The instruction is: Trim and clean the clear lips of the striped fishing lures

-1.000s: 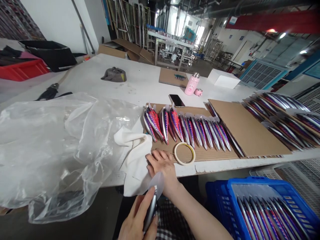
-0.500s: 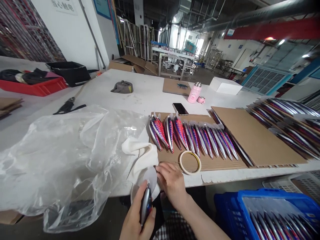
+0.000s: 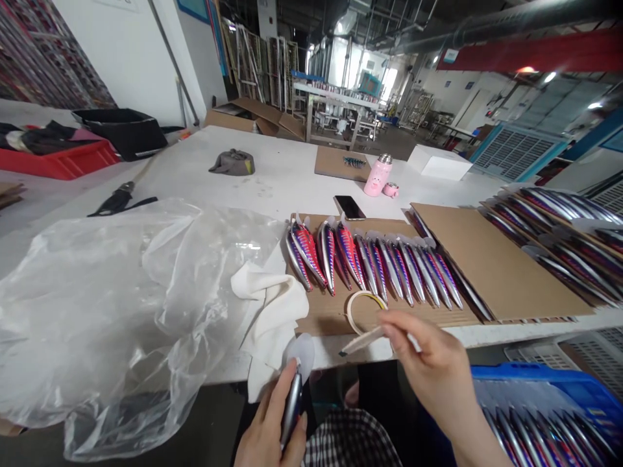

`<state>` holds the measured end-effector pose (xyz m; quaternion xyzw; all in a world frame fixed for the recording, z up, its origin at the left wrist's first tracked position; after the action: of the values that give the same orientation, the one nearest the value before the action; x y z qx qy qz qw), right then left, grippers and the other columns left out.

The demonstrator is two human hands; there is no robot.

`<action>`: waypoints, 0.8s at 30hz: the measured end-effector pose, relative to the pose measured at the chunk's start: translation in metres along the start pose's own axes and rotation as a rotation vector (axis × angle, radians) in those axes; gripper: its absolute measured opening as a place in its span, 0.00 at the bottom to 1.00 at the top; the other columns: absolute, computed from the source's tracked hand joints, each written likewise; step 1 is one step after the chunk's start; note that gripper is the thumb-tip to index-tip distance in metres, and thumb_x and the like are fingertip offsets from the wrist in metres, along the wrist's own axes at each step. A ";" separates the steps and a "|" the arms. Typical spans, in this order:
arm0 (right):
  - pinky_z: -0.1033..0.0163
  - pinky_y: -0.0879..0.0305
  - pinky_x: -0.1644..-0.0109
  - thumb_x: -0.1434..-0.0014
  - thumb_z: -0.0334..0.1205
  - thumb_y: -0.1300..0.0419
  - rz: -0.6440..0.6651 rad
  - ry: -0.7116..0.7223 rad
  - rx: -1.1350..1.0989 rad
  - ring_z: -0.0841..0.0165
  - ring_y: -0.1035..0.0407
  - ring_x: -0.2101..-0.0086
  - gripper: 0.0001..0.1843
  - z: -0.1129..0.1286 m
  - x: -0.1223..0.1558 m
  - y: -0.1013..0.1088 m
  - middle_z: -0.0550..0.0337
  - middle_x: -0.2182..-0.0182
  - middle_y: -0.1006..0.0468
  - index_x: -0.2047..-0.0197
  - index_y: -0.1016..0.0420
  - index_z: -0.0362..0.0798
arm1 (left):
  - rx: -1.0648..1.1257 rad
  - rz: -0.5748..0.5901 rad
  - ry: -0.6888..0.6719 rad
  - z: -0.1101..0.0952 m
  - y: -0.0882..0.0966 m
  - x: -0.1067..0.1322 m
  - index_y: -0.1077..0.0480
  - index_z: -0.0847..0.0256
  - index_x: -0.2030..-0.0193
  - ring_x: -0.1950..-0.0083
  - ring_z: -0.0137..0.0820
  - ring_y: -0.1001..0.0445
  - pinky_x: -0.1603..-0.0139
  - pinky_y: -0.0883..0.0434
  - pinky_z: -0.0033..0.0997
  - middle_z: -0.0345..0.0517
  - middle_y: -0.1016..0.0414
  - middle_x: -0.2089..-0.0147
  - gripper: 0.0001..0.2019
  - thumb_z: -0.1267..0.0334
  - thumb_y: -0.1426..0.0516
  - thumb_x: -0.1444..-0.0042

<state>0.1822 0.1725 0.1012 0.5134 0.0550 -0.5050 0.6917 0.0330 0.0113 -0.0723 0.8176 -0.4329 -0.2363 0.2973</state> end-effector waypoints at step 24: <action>0.67 0.29 0.60 0.43 0.29 0.40 0.092 -0.091 -0.281 0.68 0.24 0.67 0.08 -0.016 0.038 -0.060 0.60 0.68 0.18 0.62 0.24 0.49 | -0.068 0.024 -0.024 -0.008 -0.002 0.001 0.46 0.60 0.35 0.40 0.40 0.29 0.48 0.27 0.36 0.55 0.32 0.38 0.22 0.67 0.57 0.35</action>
<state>0.1625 0.1625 0.0316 0.3899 0.0699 -0.4828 0.7810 0.0398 0.0133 -0.0676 0.7989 -0.4378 -0.2569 0.3225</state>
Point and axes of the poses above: each hand's wrist, its own x-axis away from the middle knuckle, its own y-axis out of the back of the hand, z = x × y, the point moved 5 cm from there along -x, towards the middle knuckle
